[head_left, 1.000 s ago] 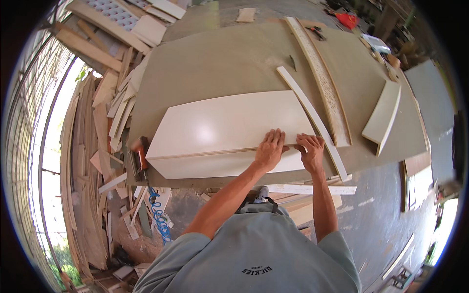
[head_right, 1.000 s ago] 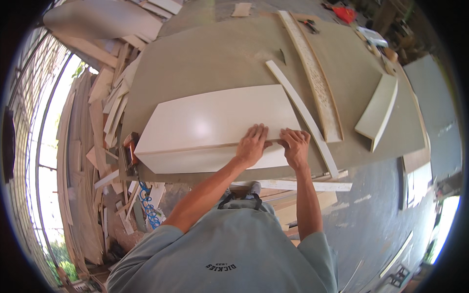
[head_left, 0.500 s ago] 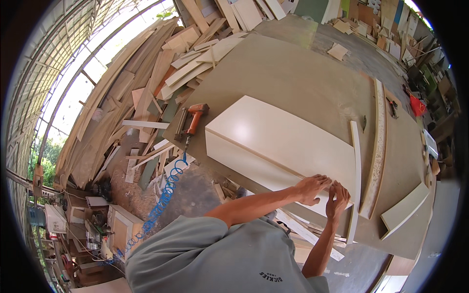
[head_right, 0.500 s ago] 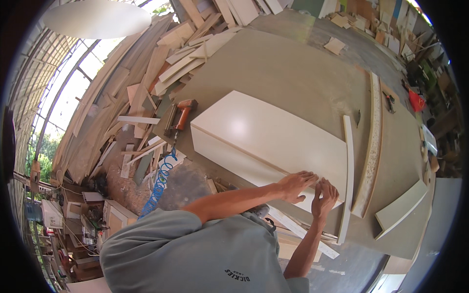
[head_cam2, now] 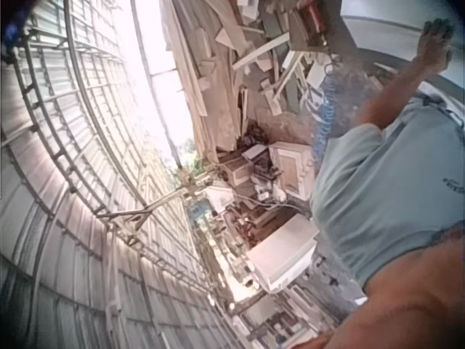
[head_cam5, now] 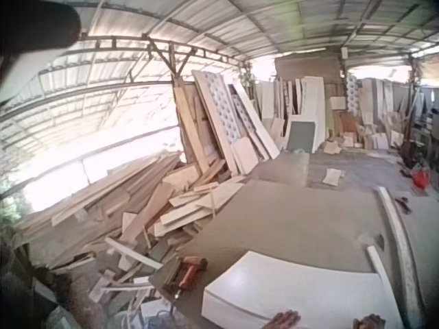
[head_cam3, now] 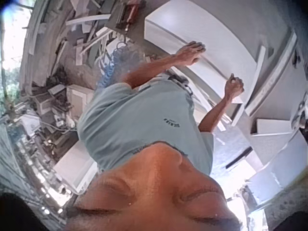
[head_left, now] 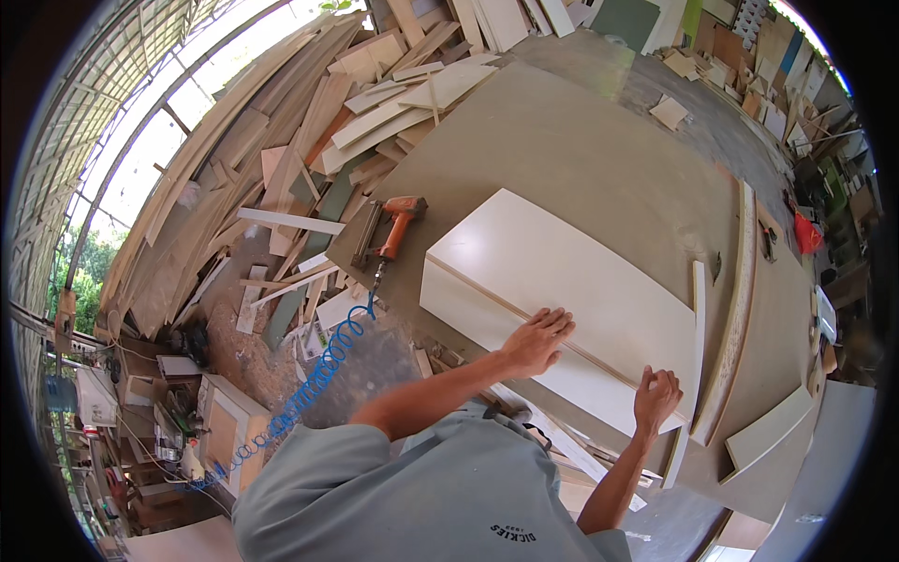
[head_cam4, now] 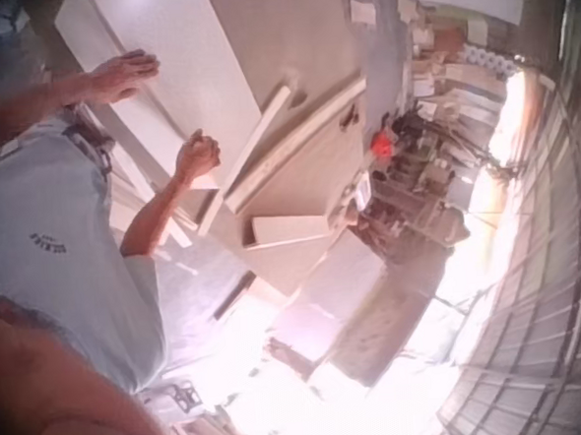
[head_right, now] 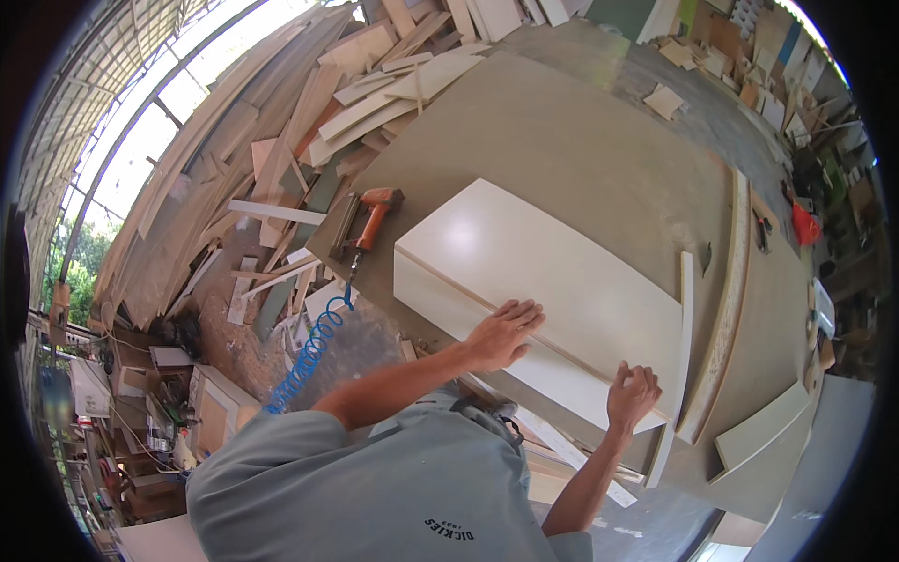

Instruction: The person assembles a white wooden component by aligning a board, checking the fit, and securing it with a pneumatic nail gun. The person then picks up the assembled piece and carries it across a woodworking shop.

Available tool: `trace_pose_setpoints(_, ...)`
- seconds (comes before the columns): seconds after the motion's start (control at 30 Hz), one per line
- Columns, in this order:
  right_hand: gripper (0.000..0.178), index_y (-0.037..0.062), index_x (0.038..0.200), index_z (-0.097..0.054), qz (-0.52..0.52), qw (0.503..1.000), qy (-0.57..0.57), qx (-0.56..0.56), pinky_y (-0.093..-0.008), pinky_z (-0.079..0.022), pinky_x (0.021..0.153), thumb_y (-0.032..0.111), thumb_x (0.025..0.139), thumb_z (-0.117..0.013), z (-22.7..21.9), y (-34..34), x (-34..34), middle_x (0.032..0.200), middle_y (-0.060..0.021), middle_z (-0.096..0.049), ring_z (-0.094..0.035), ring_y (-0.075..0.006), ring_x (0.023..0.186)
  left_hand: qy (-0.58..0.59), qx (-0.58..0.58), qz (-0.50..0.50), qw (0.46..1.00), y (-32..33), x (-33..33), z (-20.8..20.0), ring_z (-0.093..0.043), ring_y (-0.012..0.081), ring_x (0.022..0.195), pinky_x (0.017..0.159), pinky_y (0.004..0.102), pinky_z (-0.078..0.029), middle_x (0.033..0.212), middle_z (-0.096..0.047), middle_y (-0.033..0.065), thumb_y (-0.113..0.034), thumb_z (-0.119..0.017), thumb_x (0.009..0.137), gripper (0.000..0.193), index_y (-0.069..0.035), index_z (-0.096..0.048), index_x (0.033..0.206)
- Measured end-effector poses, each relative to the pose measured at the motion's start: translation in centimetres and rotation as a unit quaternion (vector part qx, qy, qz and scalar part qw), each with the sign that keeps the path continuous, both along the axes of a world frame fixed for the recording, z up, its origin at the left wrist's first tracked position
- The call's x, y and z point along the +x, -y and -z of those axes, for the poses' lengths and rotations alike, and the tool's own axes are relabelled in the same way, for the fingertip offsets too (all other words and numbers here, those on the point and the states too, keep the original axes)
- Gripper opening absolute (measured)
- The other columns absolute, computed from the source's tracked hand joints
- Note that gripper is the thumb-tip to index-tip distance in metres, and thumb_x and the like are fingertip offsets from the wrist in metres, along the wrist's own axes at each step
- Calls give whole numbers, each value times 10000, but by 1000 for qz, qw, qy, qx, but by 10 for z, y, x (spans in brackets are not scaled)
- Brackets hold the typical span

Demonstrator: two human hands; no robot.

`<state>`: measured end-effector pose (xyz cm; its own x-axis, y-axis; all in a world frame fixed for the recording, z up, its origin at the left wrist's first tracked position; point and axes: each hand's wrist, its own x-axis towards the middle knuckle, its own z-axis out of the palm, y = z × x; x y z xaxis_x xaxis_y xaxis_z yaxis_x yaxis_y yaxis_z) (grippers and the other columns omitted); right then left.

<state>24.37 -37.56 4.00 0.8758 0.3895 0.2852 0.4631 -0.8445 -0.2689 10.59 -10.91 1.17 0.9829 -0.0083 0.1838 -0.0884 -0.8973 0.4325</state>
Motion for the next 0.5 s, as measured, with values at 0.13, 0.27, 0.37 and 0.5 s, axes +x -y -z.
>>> trace_pose_setpoints(0.13,149,24,797,-621,-89,989,-28,117,-460,-456,768,130,883,-680,2,-73,-3,858,-117,-643,-596,-336,853,17,-5,-10,1000,5,-5,-4,-355,347,1408,1192,454,-252,1454,-431,217,-113,-620,833,613,52,-415,1386)
trace_pose_setpoints(0.27,173,15,1028,-631,-124,981,-99,113,-462,-454,894,164,979,-559,19,-133,-6,1097,-166,-639,-582,-362,1031,18,-16,41,999,-10,-9,-7,-367,347,1397,1183,448,-268,1439,-442,205,-109,-643,825,576,34,-446,1347)
trace_pose_setpoints(0.37,320,41,1294,-511,-20,997,-52,45,-532,-369,1023,201,1017,-484,45,-138,-9,1360,-200,-488,-470,-388,1251,-2,-130,91,987,-31,-16,-8,-392,310,1391,1179,454,-279,1442,-474,182,-138,-672,851,535,-2,-506,1342)
trace_pose_setpoints(0.5,434,29,1393,-412,-25,989,-145,32,-549,-322,1074,243,1022,-481,45,-125,-2,1434,-229,-411,-405,-403,1326,208,-386,-171,882,-107,-38,-25,-724,228,882,854,349,-548,892,-744,113,-129,-644,929,156,-1,-727,895)
